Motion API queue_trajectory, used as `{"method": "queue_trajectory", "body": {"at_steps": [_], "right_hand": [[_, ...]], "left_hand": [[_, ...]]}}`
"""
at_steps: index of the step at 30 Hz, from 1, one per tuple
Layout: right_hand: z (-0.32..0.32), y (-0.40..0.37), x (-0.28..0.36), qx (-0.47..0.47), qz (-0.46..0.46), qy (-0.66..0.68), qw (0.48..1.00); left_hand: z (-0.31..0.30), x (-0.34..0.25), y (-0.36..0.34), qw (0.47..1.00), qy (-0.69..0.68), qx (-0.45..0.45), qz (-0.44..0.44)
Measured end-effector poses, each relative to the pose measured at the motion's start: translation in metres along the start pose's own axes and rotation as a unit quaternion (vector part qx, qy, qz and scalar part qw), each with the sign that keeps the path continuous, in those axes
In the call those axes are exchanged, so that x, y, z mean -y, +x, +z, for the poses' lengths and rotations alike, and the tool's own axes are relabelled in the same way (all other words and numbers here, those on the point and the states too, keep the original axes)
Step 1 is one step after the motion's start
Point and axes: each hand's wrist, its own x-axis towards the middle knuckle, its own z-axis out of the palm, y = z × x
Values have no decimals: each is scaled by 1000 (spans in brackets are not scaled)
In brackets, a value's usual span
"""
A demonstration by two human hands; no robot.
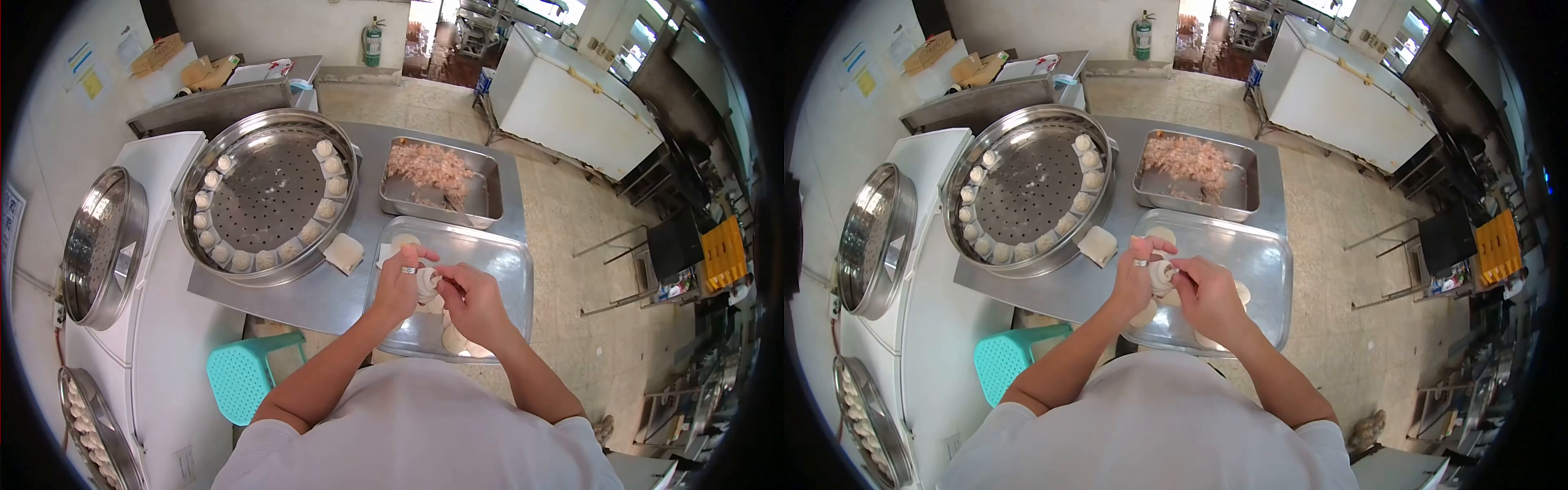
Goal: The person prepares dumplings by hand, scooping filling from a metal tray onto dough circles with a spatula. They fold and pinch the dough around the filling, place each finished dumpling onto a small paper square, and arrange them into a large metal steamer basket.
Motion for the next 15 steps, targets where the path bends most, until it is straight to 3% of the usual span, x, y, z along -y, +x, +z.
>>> {"method": "queue_trajectory", "body": {"at_steps": [5, 8, 11, 14, 15], "right_hand": [[-3, 0, -9, 0, -80, -112, 990], [-7, 3, 1, -32, -130, -151, 979], [-10, 12, 18, -27, -113, -104, 988], [-14, 19, 11, 16, -125, -114, 986], [-14, 19, 9, 20, -124, -125, 984]], "left_hand": [[-6, -3, 6, 997, 71, 22, 2], [-7, -18, 5, 994, 62, 26, -91], [-4, -23, 8, 990, 108, 35, -87], [-5, -25, 13, 989, 135, 46, 45], [-5, -26, 13, 989, 130, 41, 53]]}}
